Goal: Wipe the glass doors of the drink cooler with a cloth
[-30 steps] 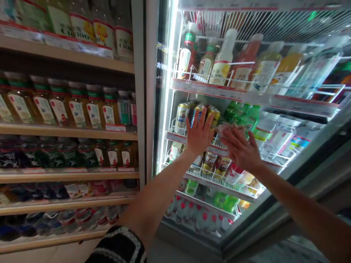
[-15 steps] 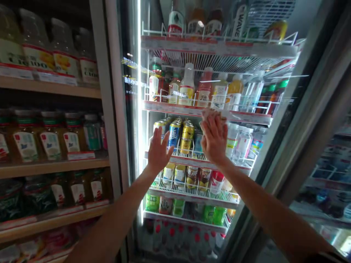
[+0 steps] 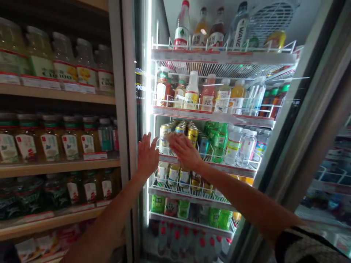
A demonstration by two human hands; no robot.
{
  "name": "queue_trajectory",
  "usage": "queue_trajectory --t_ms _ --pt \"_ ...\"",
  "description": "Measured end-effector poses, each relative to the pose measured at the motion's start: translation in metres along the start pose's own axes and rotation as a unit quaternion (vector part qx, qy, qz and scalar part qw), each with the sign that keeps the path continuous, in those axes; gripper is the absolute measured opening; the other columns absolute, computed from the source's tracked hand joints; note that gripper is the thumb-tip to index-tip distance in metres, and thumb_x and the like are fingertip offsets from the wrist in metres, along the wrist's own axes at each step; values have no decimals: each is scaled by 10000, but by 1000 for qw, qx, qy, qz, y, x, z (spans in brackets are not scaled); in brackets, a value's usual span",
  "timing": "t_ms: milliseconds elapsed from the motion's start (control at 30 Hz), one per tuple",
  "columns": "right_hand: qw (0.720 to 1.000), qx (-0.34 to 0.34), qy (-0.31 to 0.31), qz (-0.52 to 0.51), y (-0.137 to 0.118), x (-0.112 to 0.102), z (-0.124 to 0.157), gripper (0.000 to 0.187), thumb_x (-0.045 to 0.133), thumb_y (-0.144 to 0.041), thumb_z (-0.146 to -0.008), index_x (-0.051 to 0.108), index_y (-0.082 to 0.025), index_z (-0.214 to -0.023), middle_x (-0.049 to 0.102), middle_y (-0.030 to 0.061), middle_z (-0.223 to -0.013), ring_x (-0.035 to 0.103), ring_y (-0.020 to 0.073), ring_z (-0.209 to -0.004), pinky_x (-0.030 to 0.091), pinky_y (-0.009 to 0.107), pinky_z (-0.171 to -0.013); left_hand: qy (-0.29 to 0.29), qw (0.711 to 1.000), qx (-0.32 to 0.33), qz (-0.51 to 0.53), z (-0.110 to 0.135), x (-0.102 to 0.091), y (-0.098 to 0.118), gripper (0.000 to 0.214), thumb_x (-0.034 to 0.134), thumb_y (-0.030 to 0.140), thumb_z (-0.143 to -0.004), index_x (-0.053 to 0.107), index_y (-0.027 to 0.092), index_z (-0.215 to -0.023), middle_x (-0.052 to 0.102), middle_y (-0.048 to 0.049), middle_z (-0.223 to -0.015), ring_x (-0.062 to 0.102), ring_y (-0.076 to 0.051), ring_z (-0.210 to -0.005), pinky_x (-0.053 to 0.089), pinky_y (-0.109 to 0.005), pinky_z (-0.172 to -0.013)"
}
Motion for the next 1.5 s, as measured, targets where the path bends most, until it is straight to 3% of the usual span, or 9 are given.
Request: queue_trajectory --t_ms 100,300,500,800,900,1000,1167,1300,1500 --pt "998 -58 -18 -19 -28 18 0 501 450 -148 -855 416 -154 -1354 329 57 -1493 139 181 -1427 45 436 -1195 -23 1000 -9 -16 -3 -2 -10 459 368 198 -861 444 170 -1314 302 -134 -1484 203 -269 -1399 231 -516 -1108" --pt "998 45 33 -18 1 -2 -39 516 478 -143 -842 410 -138 -1353 276 91 -1513 118 237 -1430 41 511 -1179 -6 999 -29 -21 -11 -11 -29 492 358 178 -840 424 170 -1328 294 -128 -1488 193 -265 -1403 225 -532 -1108" --pt "991 -126 -8 -31 -67 28 -45 395 400 -155 -898 482 -159 -1284 424 63 -1435 296 171 -1372 183 408 -1175 12 1000 -13 -20 -13 -20 -33 457 346 195 -863 440 136 -1306 310 -163 -1473 205 -281 -1398 246 -535 -1096" --pt "997 33 53 51 31 -33 -118 488 481 -191 -843 430 -186 -1329 257 63 -1524 110 252 -1428 -8 538 -1159 110 994 24 -11 -35 -48 -36 460 332 269 -899 386 163 -1343 299 -157 -1480 216 -267 -1396 242 -517 -1103" --pt "994 -35 43 91 33 -40 -95 483 511 -237 -834 448 -221 -1313 296 30 -1510 134 232 -1422 15 508 -1168 127 991 42 -5 -50 -51 -25 467 327 284 -907 373 176 -1358 312 -149 -1476 227 -267 -1393 239 -511 -1104" --pt "977 101 113 153 91 -81 -52 485 479 -244 -853 424 -266 -1335 294 32 -1510 159 253 -1416 84 567 -1135 154 985 72 3 -67 -53 -5 474 334 304 -912 360 189 -1371 329 -142 -1468 229 -257 -1393 241 -493 -1107" --pt "839 405 274 238 210 -183 66 499 389 -275 -883 390 -211 -1378 341 125 -1475 250 305 -1383 244 603 -1047 180 979 97 23 -112 -53 28 496 343 350 -913 354 190 -1383 309 -138 -1479 215 -268 -1396 240 -503 -1102" --pt "771 486 327 251 242 -212 107 551 362 -277 -876 341 -121 -1404 361 195 -1443 289 346 -1355 290 610 -1013 209 972 93 48 -157 -56 56 528 328 400 -916 340 179 -1396 271 -138 -1495 183 -273 -1405 190 -520 -1115" --pt "903 248 240 255 178 -156 -1 546 389 -257 -877 301 -220 -1415 315 101 -1488 190 281 -1405 234 548 -1093 240 966 46 82 -190 -53 79 568 365 432 -906 328 163 -1405 240 -157 -1502 153 -311 -1407 122 -573 -1116"
Point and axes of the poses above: each hand's wrist, its own z-axis away from the middle knuckle, its own x-axis out of the palm, y = z × x, the point moved 10 cm from there along -z, towards the middle knuckle
